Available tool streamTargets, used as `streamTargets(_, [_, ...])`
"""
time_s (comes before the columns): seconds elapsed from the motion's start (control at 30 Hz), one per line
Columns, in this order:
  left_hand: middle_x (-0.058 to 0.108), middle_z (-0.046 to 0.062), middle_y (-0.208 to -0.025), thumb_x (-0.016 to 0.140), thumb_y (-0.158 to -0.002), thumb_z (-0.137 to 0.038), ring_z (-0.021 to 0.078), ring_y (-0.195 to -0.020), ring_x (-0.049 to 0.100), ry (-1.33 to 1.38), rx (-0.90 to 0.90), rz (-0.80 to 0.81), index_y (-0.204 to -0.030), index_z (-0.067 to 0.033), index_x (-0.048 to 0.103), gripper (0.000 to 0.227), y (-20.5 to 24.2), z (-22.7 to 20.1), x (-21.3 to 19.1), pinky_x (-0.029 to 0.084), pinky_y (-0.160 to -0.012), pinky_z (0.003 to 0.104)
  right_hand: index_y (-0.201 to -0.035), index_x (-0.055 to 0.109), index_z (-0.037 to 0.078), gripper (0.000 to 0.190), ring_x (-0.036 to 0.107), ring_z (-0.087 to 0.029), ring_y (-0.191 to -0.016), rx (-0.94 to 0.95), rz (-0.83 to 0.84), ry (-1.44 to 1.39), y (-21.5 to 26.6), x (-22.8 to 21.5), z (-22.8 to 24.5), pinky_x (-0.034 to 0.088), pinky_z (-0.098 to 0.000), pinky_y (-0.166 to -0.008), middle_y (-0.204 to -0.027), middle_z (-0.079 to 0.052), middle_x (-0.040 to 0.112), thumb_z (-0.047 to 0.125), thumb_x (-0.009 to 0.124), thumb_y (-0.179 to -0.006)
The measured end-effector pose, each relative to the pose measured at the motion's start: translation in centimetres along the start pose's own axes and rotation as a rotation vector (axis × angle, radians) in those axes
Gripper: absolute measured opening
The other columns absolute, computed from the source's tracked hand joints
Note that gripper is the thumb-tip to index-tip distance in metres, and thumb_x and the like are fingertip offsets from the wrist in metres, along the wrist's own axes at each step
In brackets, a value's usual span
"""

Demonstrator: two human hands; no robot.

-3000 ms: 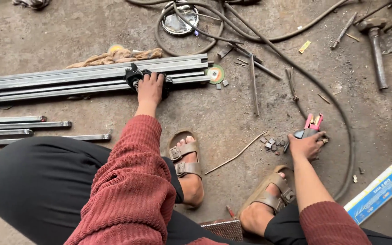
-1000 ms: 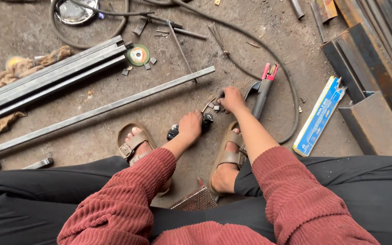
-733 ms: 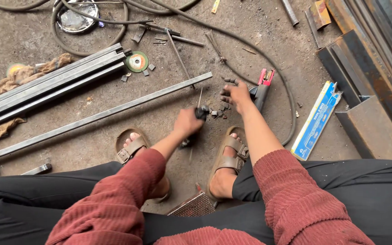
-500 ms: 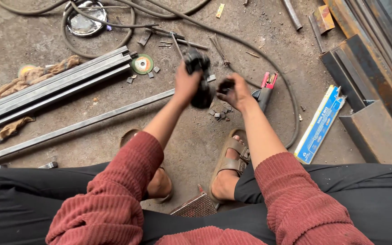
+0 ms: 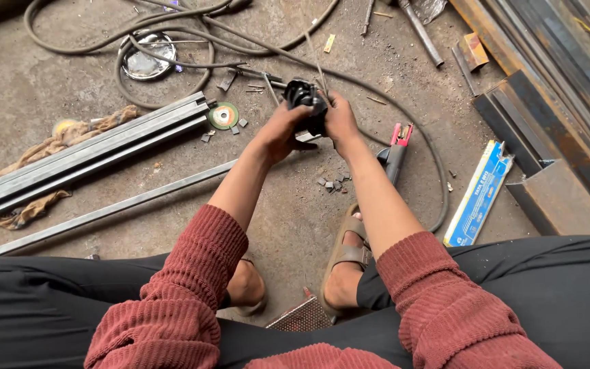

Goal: The person positions a metal bar against another piece and joins them using a welding tool. After welding, they pick up a small black component and fit it onto the metal bar.

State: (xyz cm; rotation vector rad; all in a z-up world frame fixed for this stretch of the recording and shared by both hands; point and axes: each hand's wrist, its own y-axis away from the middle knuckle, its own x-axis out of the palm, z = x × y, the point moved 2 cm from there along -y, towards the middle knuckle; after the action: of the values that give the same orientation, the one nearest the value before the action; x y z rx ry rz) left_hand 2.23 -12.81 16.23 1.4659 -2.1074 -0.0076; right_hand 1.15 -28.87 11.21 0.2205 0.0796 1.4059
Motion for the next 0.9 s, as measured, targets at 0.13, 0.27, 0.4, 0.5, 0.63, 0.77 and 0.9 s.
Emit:
streamTargets(0.13, [0.061, 0.01, -0.115, 0.063, -0.09, -0.009, 0.0224, -0.094, 0.067, -0.074, -0.183, 0.127, -0.13, -0.0109, 0.043, 0.045, 0.6, -0.1, 0.6, 0.063, -0.072, 0.045, -0.13, 0.058, 0.013, 0.024, 0.064, -0.009, -0.099, -0.317, -0.077, 0.082, -1.5, 0.1, -4.3, 0.054, -0.0289, -0.086, -0.113, -0.001, 0.07, 0.019, 0.049, -0.109])
streamTargets(0.27, [0.069, 0.014, -0.109, 0.076, -0.085, 0.004, 0.0231, -0.092, 0.07, -0.165, 0.126, 0.054, -0.125, 0.0049, 0.058, 0.044, -3.8, 2.0, -3.9, 0.06, -0.082, 0.04, -0.118, 0.067, 0.015, 0.029, 0.053, -0.005, -0.095, -0.102, -0.28, 0.442, 1.9, 2.1, 0.9, 0.042, -0.0288, -0.074, -0.111, 0.007, 0.063, 0.034, 0.045, -0.113])
streamTargets(0.4, [0.07, 0.011, -0.101, 0.071, -0.082, 0.001, 0.0218, -0.085, 0.073, -0.062, 0.084, -0.144, -0.118, -0.0021, 0.058, 0.038, -2.7, -1.1, -5.7, 0.064, -0.077, 0.037, -0.113, 0.068, 0.013, 0.029, 0.051, -0.01, -0.068, -0.034, -0.225, 0.209, 2.9, 2.3, 1.4, 0.043, -0.0277, -0.059, -0.082, -0.001, 0.059, 0.034, 0.049, -0.108])
streamTargets(0.5, [0.071, 0.009, -0.1, 0.07, -0.09, -0.008, 0.0194, -0.086, 0.072, 0.022, 0.043, 0.051, -0.114, -0.0023, 0.063, 0.025, -1.3, -2.7, -4.4, 0.063, -0.075, 0.034, -0.116, 0.068, 0.013, 0.027, 0.051, -0.007, -0.067, -0.065, -0.018, 0.12, 2.8, 3.1, -0.9, 0.044, -0.0245, -0.059, -0.084, 0.004, 0.064, 0.032, 0.053, -0.105])
streamTargets(0.63, [0.072, 0.009, -0.089, 0.067, -0.09, -0.005, 0.019, -0.072, 0.069, -0.106, 0.104, 0.039, -0.103, 0.0008, 0.07, 0.014, -4.3, 0.7, -5.6, 0.057, -0.06, 0.032, -0.115, 0.067, 0.002, 0.029, 0.045, -0.01, -0.065, -0.041, 0.262, 0.018, 2.4, 3.2, -4.3, 0.036, -0.0274, -0.056, -0.078, 0.001, 0.053, 0.03, 0.06, -0.11])
streamTargets(0.77, [0.07, 0.008, -0.083, 0.062, -0.087, -0.001, 0.0178, -0.065, 0.066, -0.164, 0.225, -0.139, -0.101, 0.0, 0.068, 0.015, -3.6, -1.0, -5.0, 0.051, -0.052, 0.033, -0.117, 0.065, 0.005, 0.029, 0.049, -0.008, -0.068, 0.011, 0.168, 0.262, 1.3, 3.3, -1.3, 0.041, -0.0258, -0.058, -0.081, 0.002, 0.057, 0.032, 0.063, -0.106])
streamTargets(0.9, [0.072, 0.004, -0.086, 0.059, -0.09, 0.001, 0.0131, -0.072, 0.066, -0.139, 0.342, -0.199, -0.101, -0.0008, 0.071, 0.016, -1.0, -6.3, -2.9, 0.051, -0.059, 0.028, -0.124, 0.061, 0.009, 0.029, 0.055, -0.01, -0.067, 0.136, -0.199, 0.205, -2.3, -1.1, -5.9, 0.045, -0.0256, -0.056, -0.086, -0.003, 0.063, 0.017, 0.062, -0.096])
